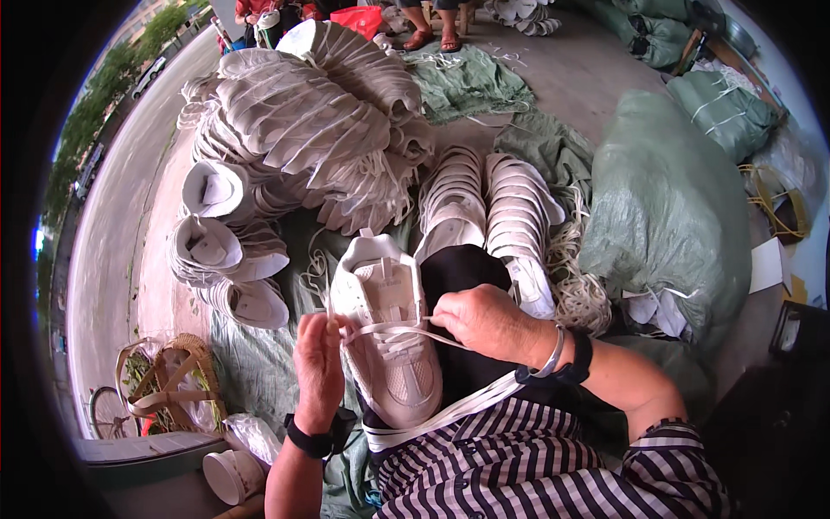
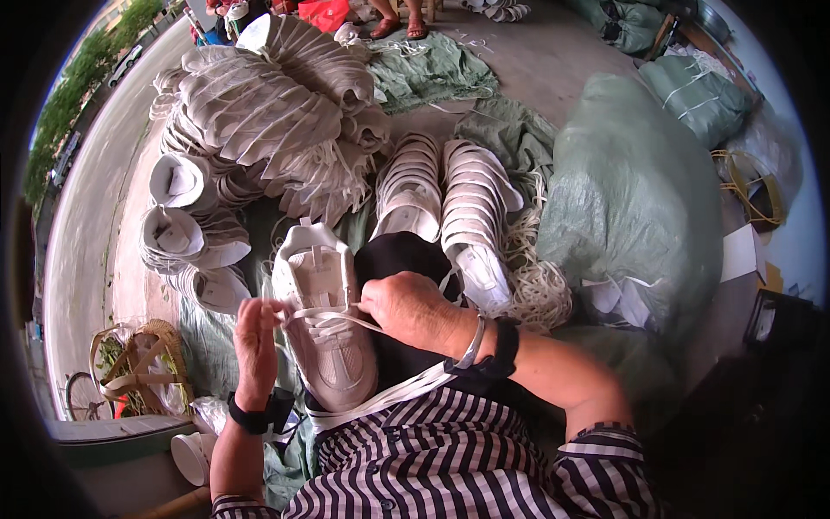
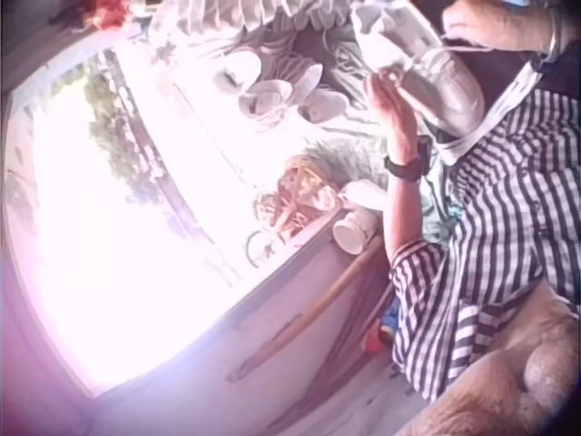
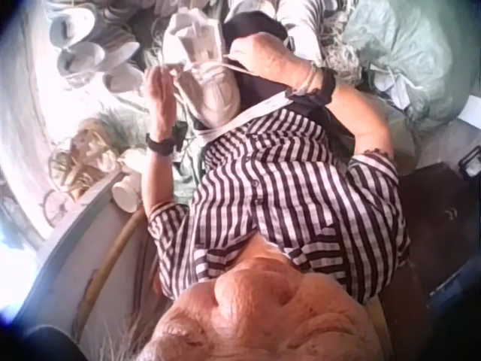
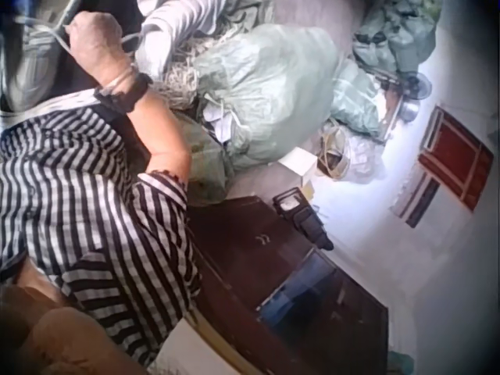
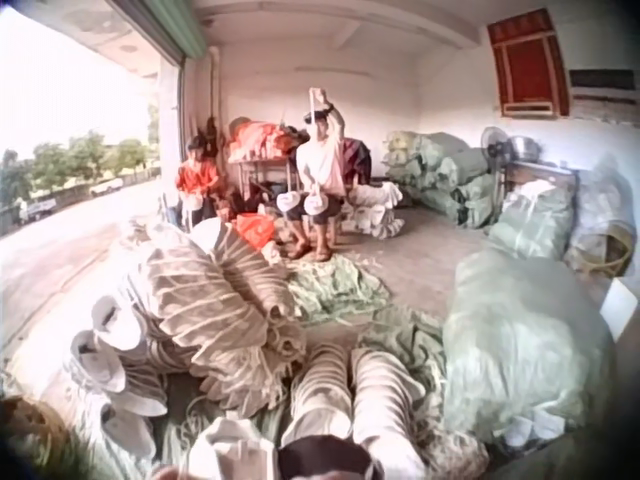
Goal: The recorder is lacing a pair of white sneakers.
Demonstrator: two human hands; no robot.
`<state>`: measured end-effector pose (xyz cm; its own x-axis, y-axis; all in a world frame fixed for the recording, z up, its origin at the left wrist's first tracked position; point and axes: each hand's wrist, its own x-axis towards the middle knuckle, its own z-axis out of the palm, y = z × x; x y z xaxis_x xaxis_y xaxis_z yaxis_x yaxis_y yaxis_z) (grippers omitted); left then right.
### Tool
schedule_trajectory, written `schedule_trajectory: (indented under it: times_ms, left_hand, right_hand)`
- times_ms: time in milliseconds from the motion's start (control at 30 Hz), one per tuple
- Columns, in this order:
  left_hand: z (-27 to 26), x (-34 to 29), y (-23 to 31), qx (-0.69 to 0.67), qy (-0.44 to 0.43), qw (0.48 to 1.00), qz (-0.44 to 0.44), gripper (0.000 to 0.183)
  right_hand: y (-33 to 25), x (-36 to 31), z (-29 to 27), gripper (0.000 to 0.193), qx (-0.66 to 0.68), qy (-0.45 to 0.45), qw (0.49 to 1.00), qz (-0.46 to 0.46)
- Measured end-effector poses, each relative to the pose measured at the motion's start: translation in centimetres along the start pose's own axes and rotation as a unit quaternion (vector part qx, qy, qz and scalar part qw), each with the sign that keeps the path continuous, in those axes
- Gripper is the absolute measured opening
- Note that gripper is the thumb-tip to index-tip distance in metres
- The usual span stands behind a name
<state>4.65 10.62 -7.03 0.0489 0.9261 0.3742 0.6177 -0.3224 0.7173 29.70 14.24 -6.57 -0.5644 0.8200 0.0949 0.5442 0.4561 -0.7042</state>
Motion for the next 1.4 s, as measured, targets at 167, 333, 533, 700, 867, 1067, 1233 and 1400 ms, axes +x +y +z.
schedule_trajectory:
  times_ms: [167,333,533,700,867,1067,1233,1400]
  left_hand:
    - [0.6,-0.9,1.8,-0.230,-0.005,0.948,-0.221,0.025]
    - [-0.4,-1.7,2.6,-0.108,-0.146,0.960,-0.213,0.033]
    - [-0.4,-0.5,1.6,-0.053,-0.004,0.997,-0.056,0.026]
    - [-0.7,-1.2,1.4,-0.282,-0.024,0.927,-0.247,0.019]
    - [-1.1,-1.7,1.0,-0.240,-0.080,0.934,-0.252,0.017]
    - [-0.5,-1.3,0.4,-0.255,-0.087,0.930,-0.250,0.017]
    - [-0.3,-0.5,1.2,-0.239,-0.086,0.932,-0.258,0.014]
    - [-0.2,1.5,3.0,0.216,-0.103,0.966,0.092,0.008]
  right_hand:
    - [0.6,0.1,0.7,0.014,-0.004,0.033,0.999,-0.005]
    - [0.9,1.3,0.1,0.015,0.016,-0.012,0.999,0.031]
    - [-0.1,1.1,0.5,0.006,-0.180,0.019,0.974,-0.139]
    - [0.0,1.6,0.1,0.011,-0.062,-0.041,0.990,-0.122]
    - [0.0,1.9,-0.9,0.014,0.162,-0.110,0.980,0.044]
    - [-0.7,1.7,-0.5,0.013,0.121,-0.076,0.988,0.061]
    - [-0.1,1.6,0.0,0.011,0.097,-0.054,0.994,0.005]
    - [-0.4,1.4,-0.2,0.010,-0.058,-0.006,0.992,-0.111]
